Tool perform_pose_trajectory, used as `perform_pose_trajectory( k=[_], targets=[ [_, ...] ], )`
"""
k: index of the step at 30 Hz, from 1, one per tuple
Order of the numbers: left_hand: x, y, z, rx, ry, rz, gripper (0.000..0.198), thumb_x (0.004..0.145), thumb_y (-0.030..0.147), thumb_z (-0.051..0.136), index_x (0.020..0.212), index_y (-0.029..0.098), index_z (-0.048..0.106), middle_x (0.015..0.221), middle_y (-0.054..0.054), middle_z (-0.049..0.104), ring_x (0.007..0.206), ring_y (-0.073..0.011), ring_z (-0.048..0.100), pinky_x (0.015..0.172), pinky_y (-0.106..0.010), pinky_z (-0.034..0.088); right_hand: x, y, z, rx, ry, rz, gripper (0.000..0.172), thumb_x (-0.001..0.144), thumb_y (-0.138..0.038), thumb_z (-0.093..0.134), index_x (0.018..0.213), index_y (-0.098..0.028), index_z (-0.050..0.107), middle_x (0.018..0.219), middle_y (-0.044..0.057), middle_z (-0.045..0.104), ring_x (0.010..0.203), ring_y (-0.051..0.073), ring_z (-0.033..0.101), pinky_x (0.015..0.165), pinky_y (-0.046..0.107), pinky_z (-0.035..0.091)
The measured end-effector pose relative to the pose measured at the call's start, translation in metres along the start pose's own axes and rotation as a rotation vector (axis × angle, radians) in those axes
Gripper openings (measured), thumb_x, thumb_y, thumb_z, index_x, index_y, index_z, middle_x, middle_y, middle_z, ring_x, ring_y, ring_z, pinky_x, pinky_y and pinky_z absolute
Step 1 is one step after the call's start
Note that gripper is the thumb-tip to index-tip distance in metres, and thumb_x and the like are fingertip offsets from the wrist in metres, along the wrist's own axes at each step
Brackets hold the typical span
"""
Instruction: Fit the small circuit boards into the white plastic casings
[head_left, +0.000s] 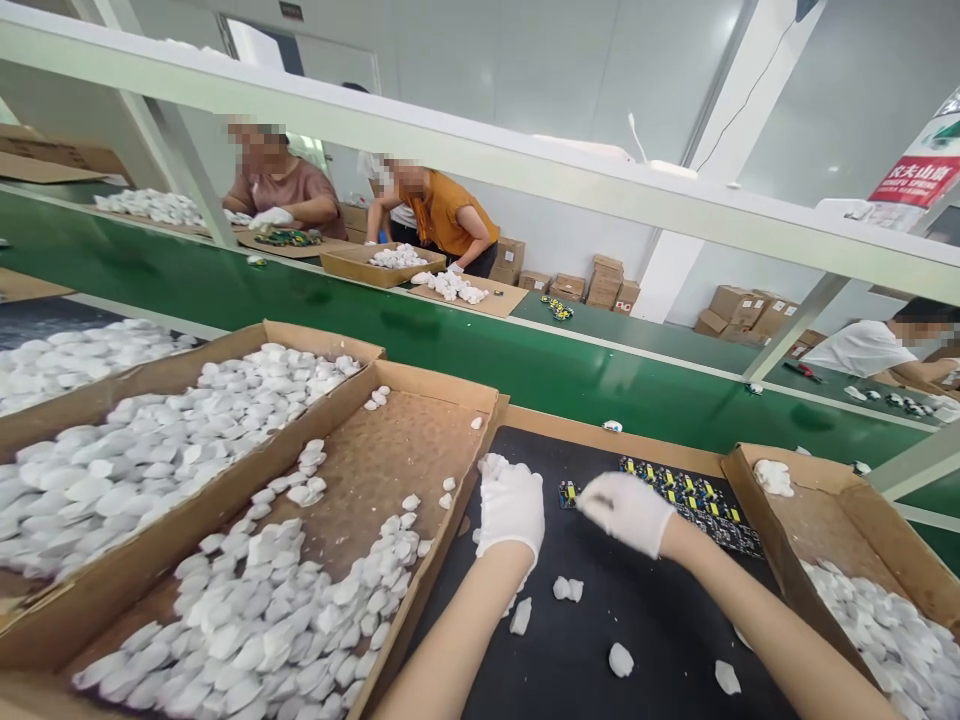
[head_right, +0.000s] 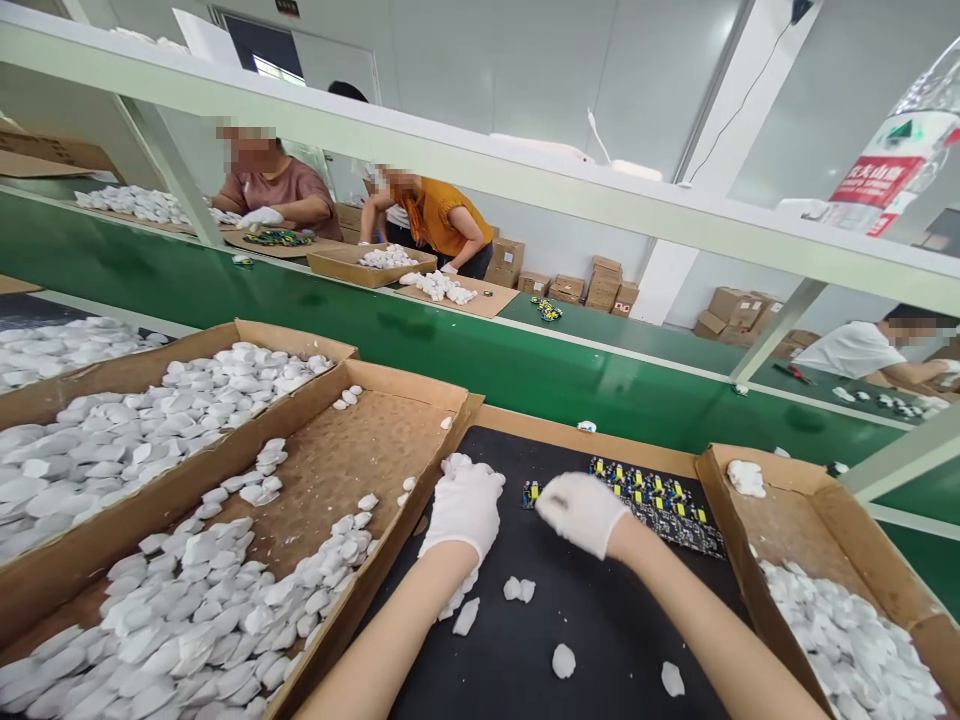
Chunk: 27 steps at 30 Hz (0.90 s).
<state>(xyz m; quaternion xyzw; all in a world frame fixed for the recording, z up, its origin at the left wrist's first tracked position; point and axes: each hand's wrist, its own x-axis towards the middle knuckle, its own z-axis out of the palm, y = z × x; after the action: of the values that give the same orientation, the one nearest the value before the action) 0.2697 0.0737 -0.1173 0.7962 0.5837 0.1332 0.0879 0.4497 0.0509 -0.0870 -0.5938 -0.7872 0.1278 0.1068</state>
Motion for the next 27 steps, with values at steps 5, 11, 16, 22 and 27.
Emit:
perform_pose_trajectory(
  k=[5, 11, 16, 22, 27],
  targets=[
    [0.002, -0.003, -0.004, 0.01, 0.02, 0.003, 0.031, 0.083, 0.008, 0.043, 0.085, 0.018, 0.072, 0.095, -0.014, 0.066, 0.103, -0.0317, 0.051, 0.092, -0.048, 0.034, -0.05, -0.035, 0.03, -0.029, -0.209, -0.218, 0.045, 0.069, -0.014, 0.061, 0.112, -0.029, 0.064, 0.091, 0.004, 0.066, 0.079, 0.021, 0.06, 0.067, 0.029, 0.042],
    [0.006, -0.012, 0.005, -0.03, 0.066, 0.025, 0.029, 0.081, 0.011, 0.049, 0.09, 0.023, 0.073, 0.094, -0.008, 0.068, 0.098, -0.0264, 0.054, 0.093, -0.042, 0.035, -0.055, -0.025, 0.037, 0.017, -0.129, -0.172, 0.02, 0.082, -0.017, 0.049, 0.089, -0.024, 0.067, 0.078, 0.003, 0.066, 0.071, 0.018, 0.06, 0.064, 0.028, 0.041],
    [0.003, -0.008, 0.002, -0.04, 0.084, 0.039, 0.029, 0.081, 0.012, 0.05, 0.094, 0.025, 0.073, 0.101, -0.006, 0.068, 0.103, -0.0261, 0.052, 0.095, -0.041, 0.034, -0.067, -0.002, 0.042, 0.127, -0.006, -0.065, 0.026, 0.092, -0.021, 0.039, 0.094, -0.019, 0.065, 0.086, 0.005, 0.071, 0.082, 0.018, 0.064, 0.079, 0.031, 0.047],
    [-0.002, -0.003, 0.003, 0.013, 0.079, 0.065, 0.03, 0.084, 0.012, 0.047, 0.096, 0.023, 0.072, 0.108, -0.009, 0.066, 0.104, -0.0303, 0.05, 0.093, -0.045, 0.036, -0.078, 0.011, 0.051, 0.167, 0.049, -0.013, 0.031, 0.088, -0.034, 0.052, 0.111, -0.017, 0.062, 0.086, 0.008, 0.067, 0.079, 0.021, 0.063, 0.078, 0.037, 0.049],
    [0.002, -0.01, 0.007, 0.023, 0.052, 0.002, 0.03, 0.082, 0.011, 0.049, 0.095, 0.022, 0.073, 0.099, -0.01, 0.066, 0.098, -0.028, 0.056, 0.082, -0.038, 0.044, -0.081, 0.006, 0.052, 0.181, 0.048, 0.012, 0.021, 0.085, -0.018, 0.051, 0.097, -0.02, 0.067, 0.081, 0.005, 0.068, 0.078, 0.02, 0.063, 0.077, 0.035, 0.048]
  ],
)
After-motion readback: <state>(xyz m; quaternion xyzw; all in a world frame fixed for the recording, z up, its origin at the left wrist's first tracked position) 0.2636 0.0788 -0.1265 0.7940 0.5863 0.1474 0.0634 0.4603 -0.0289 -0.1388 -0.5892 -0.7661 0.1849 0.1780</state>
